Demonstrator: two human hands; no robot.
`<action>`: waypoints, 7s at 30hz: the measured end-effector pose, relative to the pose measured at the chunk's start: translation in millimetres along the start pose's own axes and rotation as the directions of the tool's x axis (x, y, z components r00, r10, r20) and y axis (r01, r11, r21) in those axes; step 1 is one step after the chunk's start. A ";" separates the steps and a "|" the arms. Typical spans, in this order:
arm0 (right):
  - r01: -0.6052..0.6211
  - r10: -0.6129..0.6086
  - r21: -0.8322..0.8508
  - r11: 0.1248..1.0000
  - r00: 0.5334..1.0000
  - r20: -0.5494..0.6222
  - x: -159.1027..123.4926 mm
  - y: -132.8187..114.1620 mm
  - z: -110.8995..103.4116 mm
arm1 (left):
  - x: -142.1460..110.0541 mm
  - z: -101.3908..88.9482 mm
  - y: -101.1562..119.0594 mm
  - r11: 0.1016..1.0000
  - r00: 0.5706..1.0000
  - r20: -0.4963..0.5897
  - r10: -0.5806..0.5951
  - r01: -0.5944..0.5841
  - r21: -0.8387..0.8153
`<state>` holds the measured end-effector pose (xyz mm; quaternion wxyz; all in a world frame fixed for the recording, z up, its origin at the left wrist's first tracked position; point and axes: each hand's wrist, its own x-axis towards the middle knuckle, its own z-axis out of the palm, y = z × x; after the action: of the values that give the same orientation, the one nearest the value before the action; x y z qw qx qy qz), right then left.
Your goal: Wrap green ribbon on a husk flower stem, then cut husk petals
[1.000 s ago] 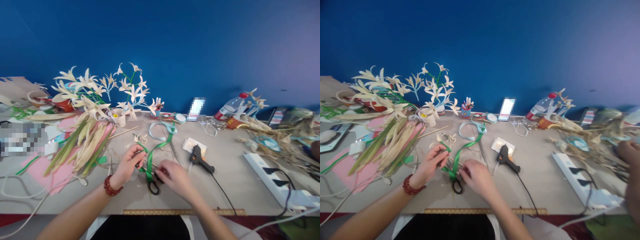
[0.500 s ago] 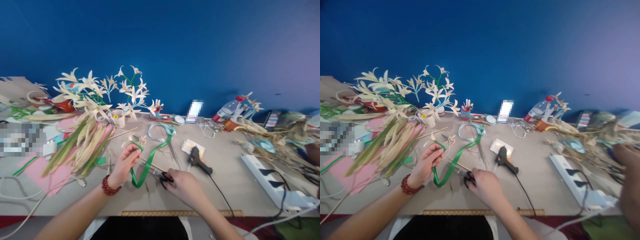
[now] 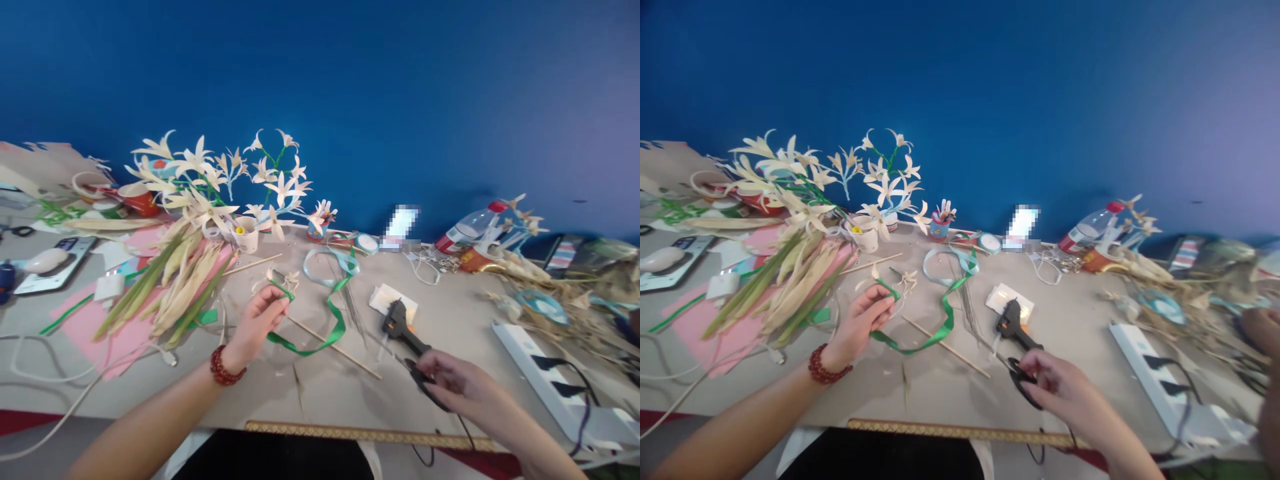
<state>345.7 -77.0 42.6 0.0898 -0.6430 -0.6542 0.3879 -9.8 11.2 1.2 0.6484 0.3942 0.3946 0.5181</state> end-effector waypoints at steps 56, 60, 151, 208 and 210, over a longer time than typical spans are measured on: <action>0.040 -0.244 0.643 0.765 0.942 0.232 46.0 -86.7 101.2 | -18.9 14.5 -9.7 0.931 0.939 0.277 -0.202 0.096 0.351; 0.089 -0.273 0.642 0.762 0.943 0.193 46.8 -88.5 101.4 | -19.1 14.8 -9.2 0.933 0.941 0.273 -0.198 0.095 0.348; 0.154 -0.149 0.019 0.988 0.975 -0.167 40.2 -56.7 87.6 | -10.3 3.4 -7.4 0.974 0.963 0.176 -0.205 0.183 0.132; 0.319 -0.269 0.387 0.865 0.946 -0.178 66.7 -63.3 102.3 | 131.5 -13.6 53.3 -0.041 0.979 0.189 0.081 -0.186 0.982; 0.283 -0.269 0.490 0.824 0.958 -0.101 65.2 -61.8 103.1 | 129.7 -10.8 56.3 0.017 0.978 0.191 0.088 -0.193 0.981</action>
<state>224.2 -50.0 -14.2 0.3170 -0.5016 -0.6160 0.5181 -20.4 148.3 35.5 0.1521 0.7894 0.5771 0.1439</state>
